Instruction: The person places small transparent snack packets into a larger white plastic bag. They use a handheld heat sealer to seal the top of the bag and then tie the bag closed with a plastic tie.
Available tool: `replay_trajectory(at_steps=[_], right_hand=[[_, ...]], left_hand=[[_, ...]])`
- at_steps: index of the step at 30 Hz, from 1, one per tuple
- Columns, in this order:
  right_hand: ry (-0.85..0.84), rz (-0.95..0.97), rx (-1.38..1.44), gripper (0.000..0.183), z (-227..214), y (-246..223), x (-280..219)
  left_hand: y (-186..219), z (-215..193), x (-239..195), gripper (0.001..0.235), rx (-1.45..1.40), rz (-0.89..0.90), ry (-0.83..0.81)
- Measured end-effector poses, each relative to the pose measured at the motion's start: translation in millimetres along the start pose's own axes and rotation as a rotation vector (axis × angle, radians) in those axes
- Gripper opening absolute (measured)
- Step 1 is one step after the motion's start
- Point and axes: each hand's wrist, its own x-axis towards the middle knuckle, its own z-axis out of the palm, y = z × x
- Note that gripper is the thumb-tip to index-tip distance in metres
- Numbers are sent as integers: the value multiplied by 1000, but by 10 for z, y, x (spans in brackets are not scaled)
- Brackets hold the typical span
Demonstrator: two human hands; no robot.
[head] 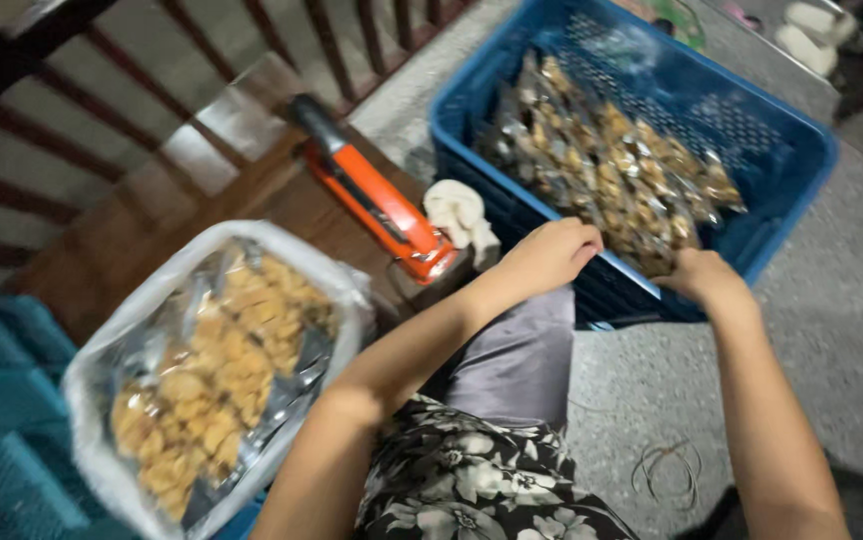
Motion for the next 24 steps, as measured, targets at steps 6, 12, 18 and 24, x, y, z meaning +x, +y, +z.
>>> replay_trajectory(at_steps=[6, 12, 18, 24], right_hand=[[88, -110, -53, 25, 797, 289, 384], [-25, -121, 37, 31, 659, 38, 201], [64, -139, -64, 22, 181, -140, -240], [308, -59, 1, 27, -947, -435, -1281]], left_hand=[[-589, 1241, 857, 23, 237, -202, -490], [-854, 1762, 1256, 40, 402, -573, -968], [-948, 1698, 1168, 31, 384, -475, -862], [-510, 966, 962, 29, 80, -31, -407]])
